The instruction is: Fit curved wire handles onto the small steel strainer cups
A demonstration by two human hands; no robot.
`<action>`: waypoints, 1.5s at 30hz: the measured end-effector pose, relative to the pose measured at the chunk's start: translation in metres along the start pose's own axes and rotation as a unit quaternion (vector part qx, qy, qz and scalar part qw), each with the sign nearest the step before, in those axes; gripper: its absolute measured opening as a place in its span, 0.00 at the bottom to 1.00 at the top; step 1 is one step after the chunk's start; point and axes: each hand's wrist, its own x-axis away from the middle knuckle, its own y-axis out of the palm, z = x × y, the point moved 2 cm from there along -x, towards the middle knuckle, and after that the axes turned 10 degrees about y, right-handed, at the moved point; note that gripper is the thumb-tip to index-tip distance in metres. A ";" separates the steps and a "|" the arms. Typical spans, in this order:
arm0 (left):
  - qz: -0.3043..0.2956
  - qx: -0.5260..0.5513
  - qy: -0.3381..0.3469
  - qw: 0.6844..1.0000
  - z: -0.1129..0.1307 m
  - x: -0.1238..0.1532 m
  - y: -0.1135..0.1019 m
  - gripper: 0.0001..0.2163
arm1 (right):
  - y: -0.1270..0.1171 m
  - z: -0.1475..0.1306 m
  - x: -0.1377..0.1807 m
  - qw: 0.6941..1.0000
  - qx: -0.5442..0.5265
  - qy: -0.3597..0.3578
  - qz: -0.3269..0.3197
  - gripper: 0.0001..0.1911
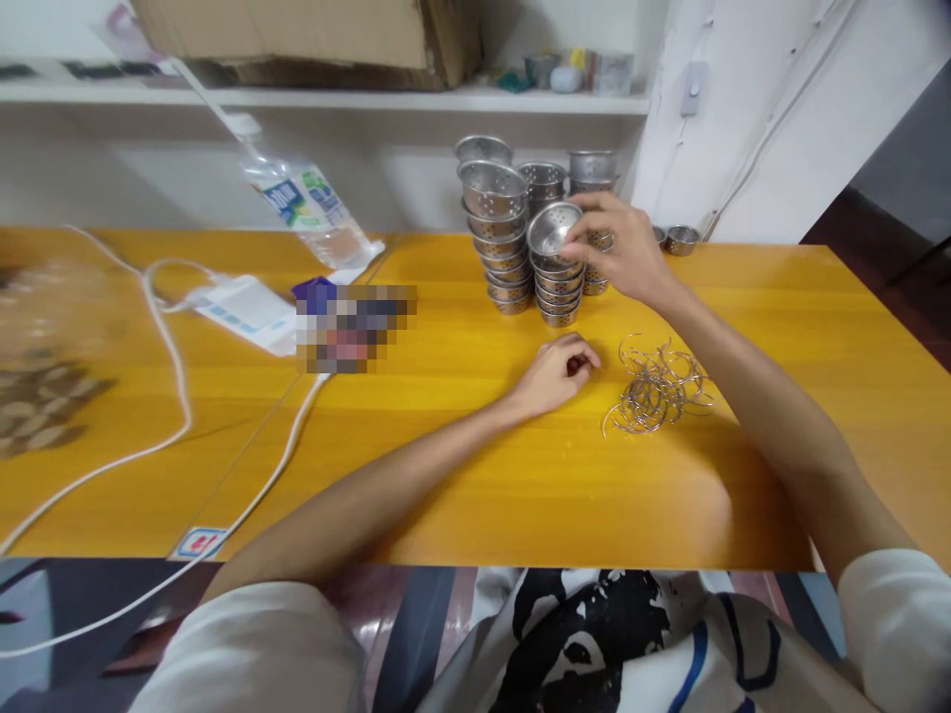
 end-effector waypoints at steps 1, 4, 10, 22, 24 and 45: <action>-0.001 -0.001 -0.001 1.000 -0.001 0.000 0.000 0.11 | -0.006 -0.002 0.001 1.000 -0.012 0.005 0.011 0.22; 0.003 0.009 -0.011 1.000 -0.003 0.002 0.001 0.10 | -0.033 -0.006 0.006 0.996 -0.064 0.011 0.057 0.18; 0.081 0.136 -0.009 0.987 -0.002 0.006 0.002 0.36 | -0.068 -0.006 0.049 0.982 -0.168 -0.051 -0.068 0.10; 0.090 0.059 -0.052 0.993 0.000 0.005 -0.009 0.34 | 0.005 0.048 0.083 0.972 0.052 0.057 -0.220 0.16; 0.063 0.025 -0.057 0.996 -0.001 0.005 -0.008 0.35 | 0.013 0.052 0.086 0.951 0.195 -0.009 -0.240 0.17; 0.035 0.124 -0.067 0.989 -0.010 0.006 -0.002 0.48 | -0.019 0.049 0.080 0.962 0.219 -0.008 -0.163 0.17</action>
